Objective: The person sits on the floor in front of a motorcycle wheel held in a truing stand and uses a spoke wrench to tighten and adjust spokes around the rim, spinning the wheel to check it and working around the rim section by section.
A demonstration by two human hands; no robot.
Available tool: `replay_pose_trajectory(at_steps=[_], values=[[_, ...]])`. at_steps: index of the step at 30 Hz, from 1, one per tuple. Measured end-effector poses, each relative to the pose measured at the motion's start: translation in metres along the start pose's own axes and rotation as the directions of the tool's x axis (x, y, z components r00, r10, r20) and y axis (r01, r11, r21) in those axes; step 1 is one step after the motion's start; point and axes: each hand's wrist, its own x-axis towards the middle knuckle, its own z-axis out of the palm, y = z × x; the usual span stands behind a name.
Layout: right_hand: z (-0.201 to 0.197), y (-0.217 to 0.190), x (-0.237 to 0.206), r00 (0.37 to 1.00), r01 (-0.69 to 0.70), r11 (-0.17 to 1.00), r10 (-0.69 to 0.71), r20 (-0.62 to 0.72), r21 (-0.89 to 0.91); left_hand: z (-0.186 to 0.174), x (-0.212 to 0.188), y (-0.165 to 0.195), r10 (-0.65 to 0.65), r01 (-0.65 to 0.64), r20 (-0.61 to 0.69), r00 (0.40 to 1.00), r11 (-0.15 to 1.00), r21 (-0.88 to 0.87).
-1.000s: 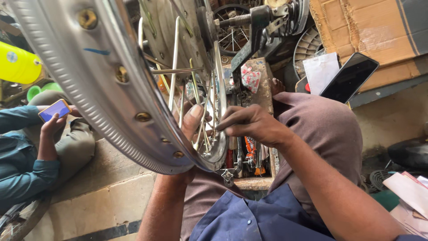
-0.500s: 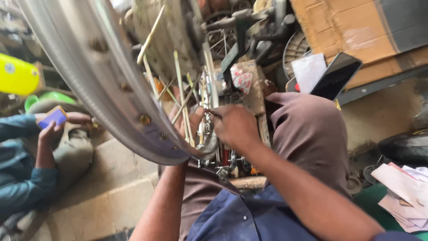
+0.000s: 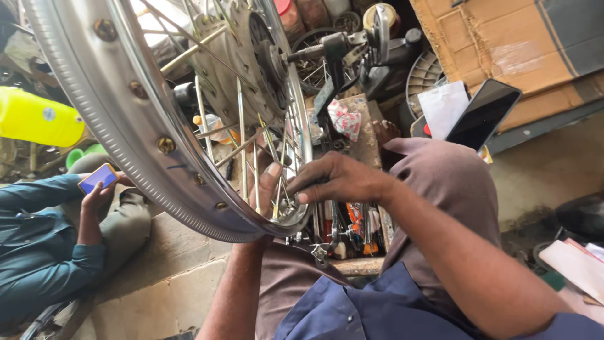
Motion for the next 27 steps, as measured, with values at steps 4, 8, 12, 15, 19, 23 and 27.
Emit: replay_pose_trajectory(at_steps=[4, 8, 12, 15, 19, 23, 27], values=[[-0.017, 0.010, 0.012, 0.983, -0.110, 0.990, 0.095, 0.154, 0.090, -0.002, 0.007, -0.014, 0.139, -0.141, 0.035, 0.990, 0.988, 0.068], [-0.007, 0.012, 0.011, 0.952, -0.305, 0.944, 0.303, -0.035, -0.127, -0.005, 0.029, -0.032, 0.428, -0.401, 0.046, 0.902, 0.797, 0.452], [0.029, -0.001, 0.014, 0.864, -0.415, 0.784, 0.180, -0.471, -0.462, -0.009, 0.048, -0.032, 0.359, -0.361, 0.124, 0.925, 0.731, 0.579], [0.026, -0.012, 0.013, 0.846, -0.460, 0.769, 0.228, -0.482, -0.444, -0.011, 0.050, -0.028, 0.093, -0.021, -0.053, 0.994, 0.660, 0.751], [-0.023, -0.012, -0.004, 0.835, -0.402, 0.902, 0.291, -0.467, -0.156, -0.010, 0.040, -0.035, 0.195, -0.139, -0.057, 0.979, 0.847, 0.514], [-0.023, 0.008, -0.012, 0.889, -0.399, 0.914, 0.364, -0.277, -0.077, -0.006, 0.024, -0.032, 0.077, -0.066, -0.045, 0.996, 0.976, 0.206], [-0.013, 0.018, -0.004, 0.977, -0.196, 0.980, 0.199, -0.071, 0.045, -0.004, -0.004, 0.006, 0.034, -0.016, -0.093, 0.995, 0.982, 0.191]])
